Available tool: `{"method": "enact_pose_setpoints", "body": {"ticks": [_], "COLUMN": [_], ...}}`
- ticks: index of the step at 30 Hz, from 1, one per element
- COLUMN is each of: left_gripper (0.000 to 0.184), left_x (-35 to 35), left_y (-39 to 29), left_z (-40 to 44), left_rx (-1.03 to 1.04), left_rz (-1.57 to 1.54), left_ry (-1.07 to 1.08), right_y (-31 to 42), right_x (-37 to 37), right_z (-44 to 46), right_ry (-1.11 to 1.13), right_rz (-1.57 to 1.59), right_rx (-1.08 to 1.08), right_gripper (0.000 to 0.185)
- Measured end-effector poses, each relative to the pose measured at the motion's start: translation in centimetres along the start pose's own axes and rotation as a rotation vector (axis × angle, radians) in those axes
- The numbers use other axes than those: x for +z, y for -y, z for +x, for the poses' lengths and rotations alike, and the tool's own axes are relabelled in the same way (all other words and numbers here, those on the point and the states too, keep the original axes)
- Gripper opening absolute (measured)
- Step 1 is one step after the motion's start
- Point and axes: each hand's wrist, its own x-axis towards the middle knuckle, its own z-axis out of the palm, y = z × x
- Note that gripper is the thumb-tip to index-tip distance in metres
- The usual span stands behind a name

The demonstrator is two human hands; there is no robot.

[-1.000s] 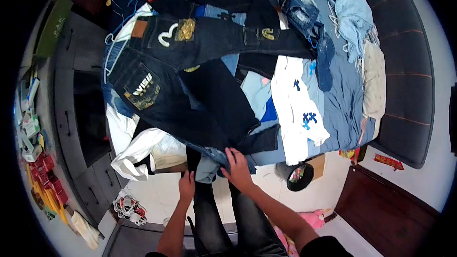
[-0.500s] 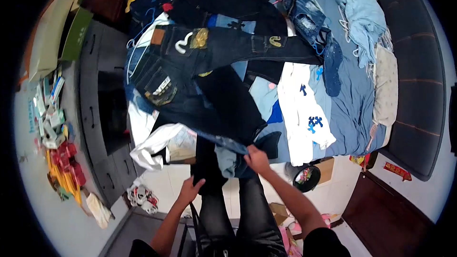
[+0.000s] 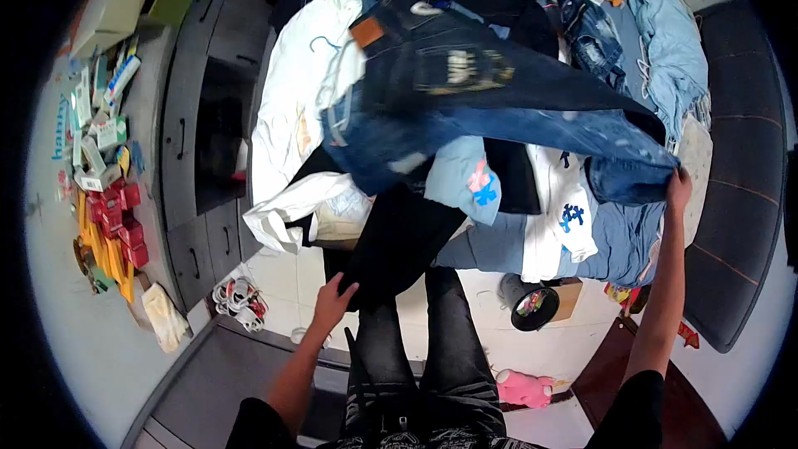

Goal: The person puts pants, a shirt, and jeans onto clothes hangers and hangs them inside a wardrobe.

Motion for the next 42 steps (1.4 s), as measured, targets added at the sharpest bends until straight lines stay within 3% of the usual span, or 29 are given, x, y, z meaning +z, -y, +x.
{"method": "enact_pose_setpoints", "body": {"ticks": [1, 3, 4, 5, 6, 8, 9, 11, 13, 15, 17, 19, 22, 23, 24, 26, 27, 28, 29, 31, 33, 35, 36, 37, 39, 40, 42], "left_gripper": [0.055, 0.053, 0.051, 0.049, 0.050, 0.050, 0.050, 0.049, 0.045, 0.041, 0.031, 0.031, 0.040, 0.043, 0.043, 0.050, 0.050, 0.051, 0.053, 0.055, 0.056, 0.057, 0.053, 0.053, 0.047, 0.047, 0.040], "left_x": [-0.4, 3.4, 4.6, 5.6, 5.4, 6.2, 6.4, 5.1, 6.0, 3.1, 0.1, -2.6, -5.8, -6.4, -6.8, -6.9, -6.5, -6.1, -5.9, -6.1, -5.7, -4.5, -3.7, -4.1, -5.3, -6.1, -7.7], "left_y": [-4.2, -2.0, -2.2, -2.7, -4.0, -2.7, -2.2, -2.7, 0.8, -0.6, -1.5, -3.6, -2.5, -1.7, -0.6, 2.1, 3.0, 3.8, 4.1, -0.1, -1.6, -0.4, 1.5, 2.0, 2.3, 2.2, 1.9], "left_z": [-0.6, -1.1, -1.5, -1.6, -1.7, -2.0, -1.8, -2.0, -2.1, -2.8, -3.5, -4.4, -6.2, -7.8, -9.1, -11.9, -13.7, -15.6, -16.5, -17.4, -18.0, -19.4, -20.2, -21.2, -23.4, -24.3, -25.7], "left_rx": [-0.112, 0.004, -0.018, -0.040, -0.098, -0.126, -0.137, -0.183, -0.118, -0.080, -0.089, -0.104, -0.164, -0.196, -0.194, -0.090, -0.086, -0.201, -0.318, -0.325, -0.332, -0.383, -0.322, -0.318, -0.251, -0.249, -0.318], "left_rz": [-0.021, 0.024, 0.017, 0.010, -0.053, -0.091, -0.127, -0.157, -0.329, -0.287, -0.262, -0.255, -0.141, -0.110, -0.114, -0.100, -0.103, -0.149, -0.194, -0.125, -0.056, -0.212, -0.211, -0.205, 0.192, 0.213, 0.319], "left_ry": [0.077, -0.056, -0.066, -0.079, -0.006, 0.000, 0.003, -0.006, -0.046, -0.033, 0.027, 0.054, 0.050, 0.003, 0.002, -0.087, -0.083, -0.060, -0.033, -0.027, -0.024, -0.011, 0.012, 0.016, 0.097, 0.103, 0.218], "right_y": [-1.1, -1.5, 1.9, 8.9, 15.1, 22.5, 31.2, 38.8, 41.4, 42.4, 42.6, 42.0, 37.5, 36.8, 31.4, 26.5, 23.0, 23.6, 19.0, 14.4, 11.1, 12.9, 11.7, 13.3, 23.0, 24.6, 26.2], "right_x": [0.0, 3.4, 5.4, 6.9, 9.5, 17.7, 15.4, 18.5, 23.5, 27.9, 28.3, 25.5, 21.5, 17.7, 18.7, 14.9, 13.7, 10.5, 10.8, 10.9, 12.8, 14.3, 16.9, 18.8, 17.5, 19.9, 25.4], "right_z": [-1.2, -4.3, -7.5, -12.2, -17.7, -29.7, -33.4, -38.4, -40.8, -40.6, -36.2, -31.2, -21.7, -18.7, -14.5, -7.0, -3.1, -2.6, 0.7, 2.3, -2.1, -11.3, -16.7, -22.2, -30.9, -34.3, -39.5], "right_ry": [-0.064, -0.471, -0.433, -0.288, -0.010, 0.466, 0.638, 0.595, 0.653, 0.411, 0.730, 0.661, 0.375, 0.313, 0.119, 0.099, 0.110, 0.060, 0.018, -0.035, -0.357, -0.436, -0.303, 0.030, 1.067, 1.238, 1.322], "right_rz": [-0.006, -0.250, -0.240, -0.019, 0.151, 0.200, 0.250, 0.113, 0.001, -0.237, -0.188, -0.194, -0.006, -0.031, -0.010, -0.046, 0.159, 0.083, -0.014, -0.173, -0.537, -0.267, -0.325, -0.200, 0.666, 0.843, 1.103], "right_rx": [0.117, 0.235, 0.056, -0.106, -0.128, -0.422, -0.562, -0.756, -0.715, -0.702, -0.658, -0.750, -0.705, -0.569, -0.545, -0.226, -0.291, -0.129, -0.111, 0.102, 0.027, 0.043, -0.048, 0.032, 0.799, 1.185, 1.097], "right_gripper": [0.031, 0.029, 0.027, 0.028, 0.030, 0.060, 0.075, 0.094, 0.094, 0.075, 0.053, 0.037, 0.056, 0.059, 0.059, 0.044, 0.039, 0.043, 0.051, 0.061, 0.075, 0.066, 0.067, 0.068, 0.078, 0.074, 0.076]}}
